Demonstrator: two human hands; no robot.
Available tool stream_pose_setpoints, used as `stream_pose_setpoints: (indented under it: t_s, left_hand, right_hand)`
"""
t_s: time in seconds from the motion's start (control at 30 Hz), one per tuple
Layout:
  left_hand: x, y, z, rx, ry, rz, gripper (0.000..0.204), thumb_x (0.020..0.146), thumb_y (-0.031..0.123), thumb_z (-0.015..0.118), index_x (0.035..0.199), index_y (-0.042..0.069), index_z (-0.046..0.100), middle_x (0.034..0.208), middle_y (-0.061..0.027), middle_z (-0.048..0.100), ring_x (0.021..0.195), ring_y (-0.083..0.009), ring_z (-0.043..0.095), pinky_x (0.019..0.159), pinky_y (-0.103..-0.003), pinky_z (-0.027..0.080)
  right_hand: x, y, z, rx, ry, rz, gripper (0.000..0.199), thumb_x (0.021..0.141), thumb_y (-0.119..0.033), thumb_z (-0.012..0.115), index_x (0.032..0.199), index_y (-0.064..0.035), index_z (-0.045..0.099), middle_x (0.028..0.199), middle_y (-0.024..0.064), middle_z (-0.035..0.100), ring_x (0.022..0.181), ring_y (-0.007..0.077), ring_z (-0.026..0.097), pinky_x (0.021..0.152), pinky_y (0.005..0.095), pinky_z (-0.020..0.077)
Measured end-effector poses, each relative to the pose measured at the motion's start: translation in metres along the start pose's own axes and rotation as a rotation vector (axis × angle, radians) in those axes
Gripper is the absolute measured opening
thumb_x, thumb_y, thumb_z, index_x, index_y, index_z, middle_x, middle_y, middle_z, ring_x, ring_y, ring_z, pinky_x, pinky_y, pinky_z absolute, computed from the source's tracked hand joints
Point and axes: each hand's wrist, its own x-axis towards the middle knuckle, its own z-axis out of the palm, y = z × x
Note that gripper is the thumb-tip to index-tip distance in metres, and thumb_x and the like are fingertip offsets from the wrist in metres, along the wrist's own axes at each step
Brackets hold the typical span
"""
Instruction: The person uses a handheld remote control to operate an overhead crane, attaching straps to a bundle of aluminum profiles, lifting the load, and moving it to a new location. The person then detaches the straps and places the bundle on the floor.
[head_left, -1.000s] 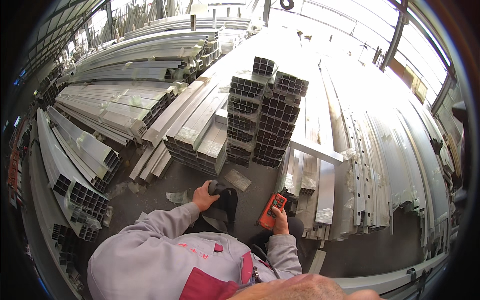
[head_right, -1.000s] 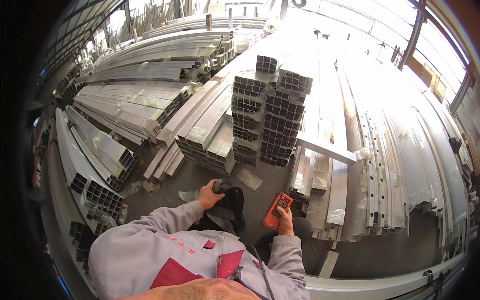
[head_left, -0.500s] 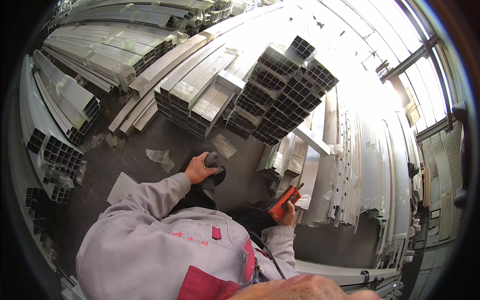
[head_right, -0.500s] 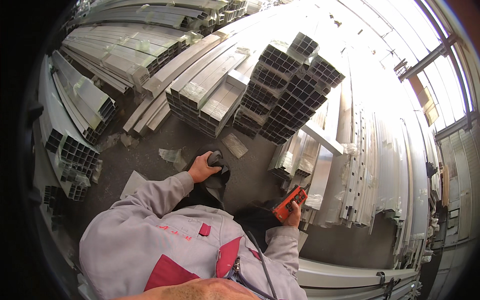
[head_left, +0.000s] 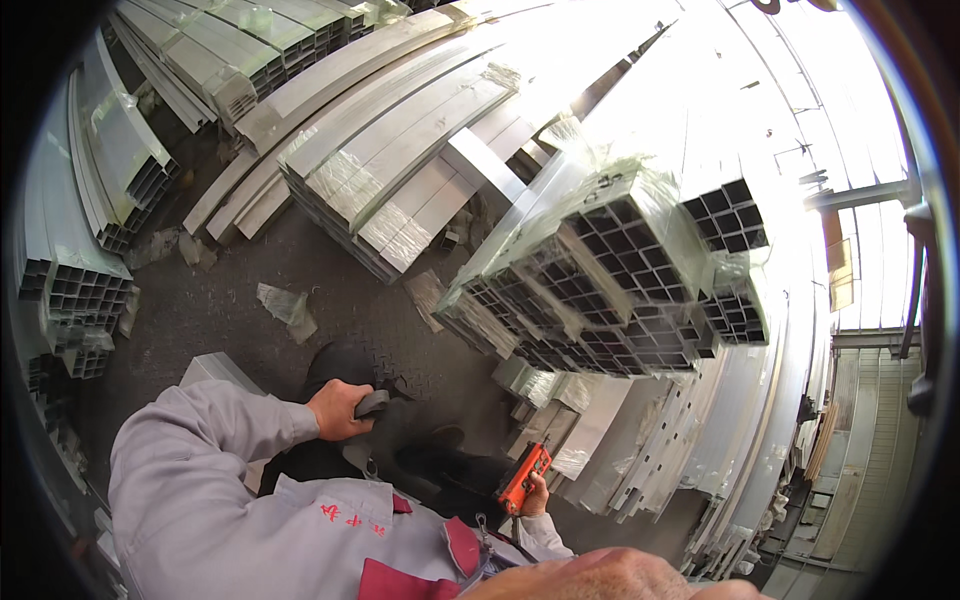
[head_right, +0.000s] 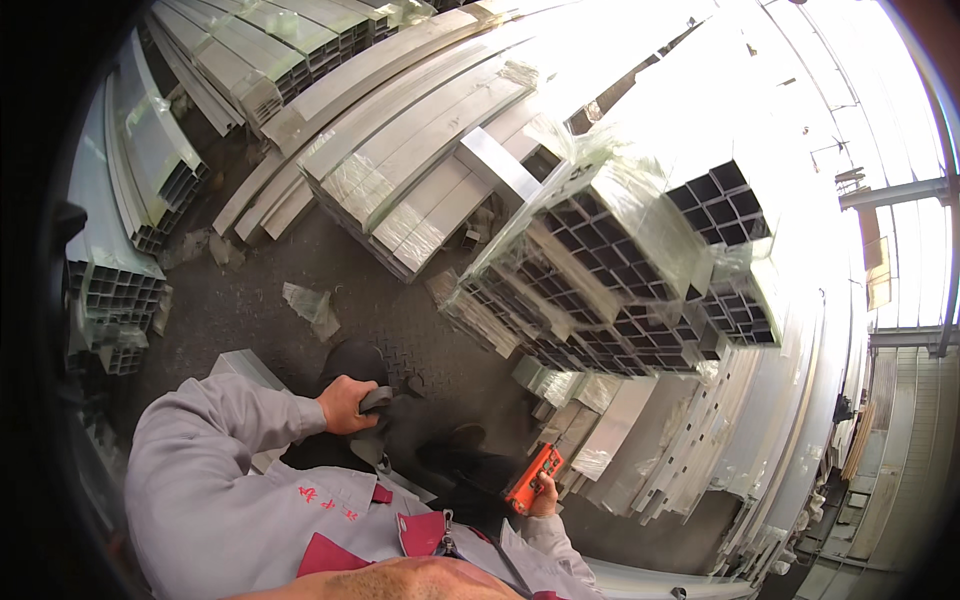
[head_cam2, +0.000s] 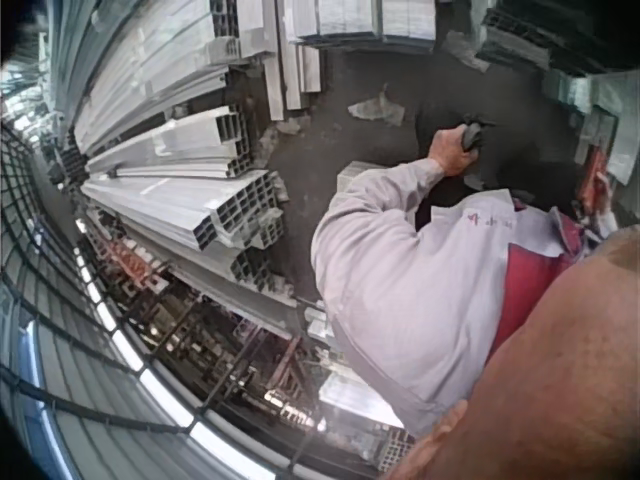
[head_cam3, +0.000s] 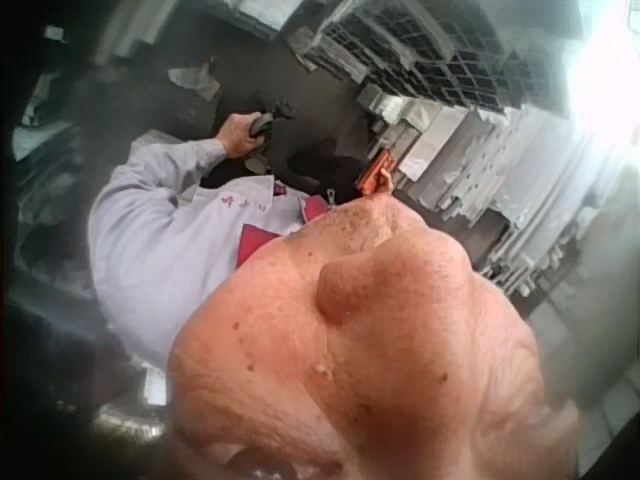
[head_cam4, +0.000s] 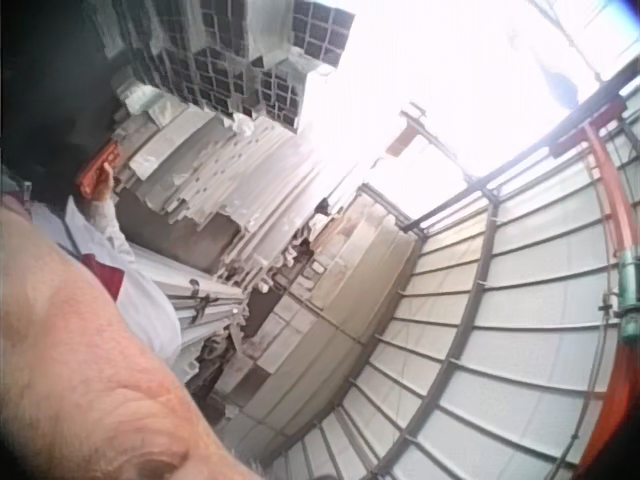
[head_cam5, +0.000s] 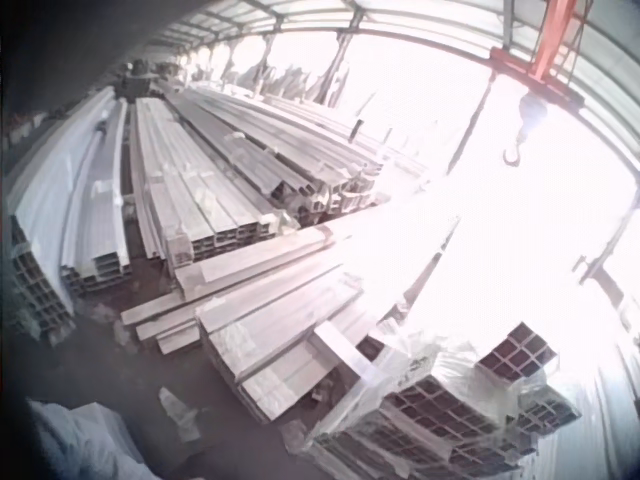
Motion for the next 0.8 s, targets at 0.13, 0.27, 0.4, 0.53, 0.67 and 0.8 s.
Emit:
stream_pose_setpoints:
  t_s: [0.13,0.27,0.4,0.53,0.67,0.8]
  left_hand:
    - [0.008,0.019,-0.003,-0.006,0.048,-0.090,0.030,0.076,0.027,0.077,0.092,0.006,0.063,0.082,-0.0196,0.068,0.082,-0.0433,0.067,0.073,-0.050,0.054]
    - [0.004,0.040,-0.001,0.024,0.065,-0.249,0.032,0.079,0.030,0.075,0.095,0.005,0.063,0.085,-0.0220,0.070,0.087,-0.0450,0.067,0.077,-0.053,0.054]
    - [-0.011,0.062,-0.004,0.110,0.054,-0.468,0.035,0.080,0.033,0.075,0.097,0.004,0.063,0.091,-0.0240,0.071,0.094,-0.0466,0.067,0.083,-0.055,0.053]
    - [-0.041,0.075,-0.016,-0.113,0.393,-0.738,0.043,0.081,0.032,0.075,0.113,0.003,0.067,0.106,-0.0252,0.071,0.103,-0.0459,0.066,0.091,-0.053,0.052]
    - [-0.069,0.073,-0.050,-0.244,0.573,-0.747,0.055,0.082,0.034,0.077,0.127,0.004,0.066,0.113,-0.0256,0.071,0.110,-0.0452,0.065,0.093,-0.048,0.052]
    - [-0.060,0.064,-0.129,-0.484,0.633,-0.704,0.035,0.089,0.024,0.072,0.113,0.000,0.066,0.102,-0.0172,0.074,0.092,-0.0338,0.071,0.084,-0.047,0.056]
  right_hand:
    - [0.003,-0.011,0.029,0.078,0.055,0.055,0.032,0.088,-0.028,0.067,0.110,-0.0042,0.068,0.089,0.0108,0.073,0.077,0.0270,0.072,0.071,0.0422,0.0628]
    - [-0.004,-0.013,0.052,0.045,0.239,0.028,0.025,0.086,-0.018,0.068,0.106,-0.0036,0.068,0.090,0.0097,0.073,0.077,0.0274,0.072,0.075,0.0435,0.0624]
    - [-0.052,-0.025,0.071,0.004,0.138,0.078,0.019,0.086,-0.016,0.068,0.102,-0.0051,0.068,0.088,0.0068,0.070,0.080,0.0248,0.070,0.077,0.0431,0.0611]
    - [-0.123,-0.067,0.085,-0.121,0.216,0.043,0.016,0.086,-0.019,0.072,0.095,-0.0068,0.066,0.082,0.0038,0.064,0.077,0.0228,0.065,0.074,0.0414,0.0584]
    - [-0.173,-0.104,0.080,0.033,0.311,0.034,0.017,0.086,-0.016,0.069,0.100,-0.0049,0.069,0.086,0.0080,0.071,0.075,0.0258,0.070,0.073,0.0462,0.0627]
    - [-0.215,-0.098,0.063,0.152,0.310,-0.184,0.019,0.088,-0.021,0.071,0.100,-0.0066,0.071,0.090,0.0078,0.074,0.082,0.0244,0.072,0.079,0.0434,0.0616]
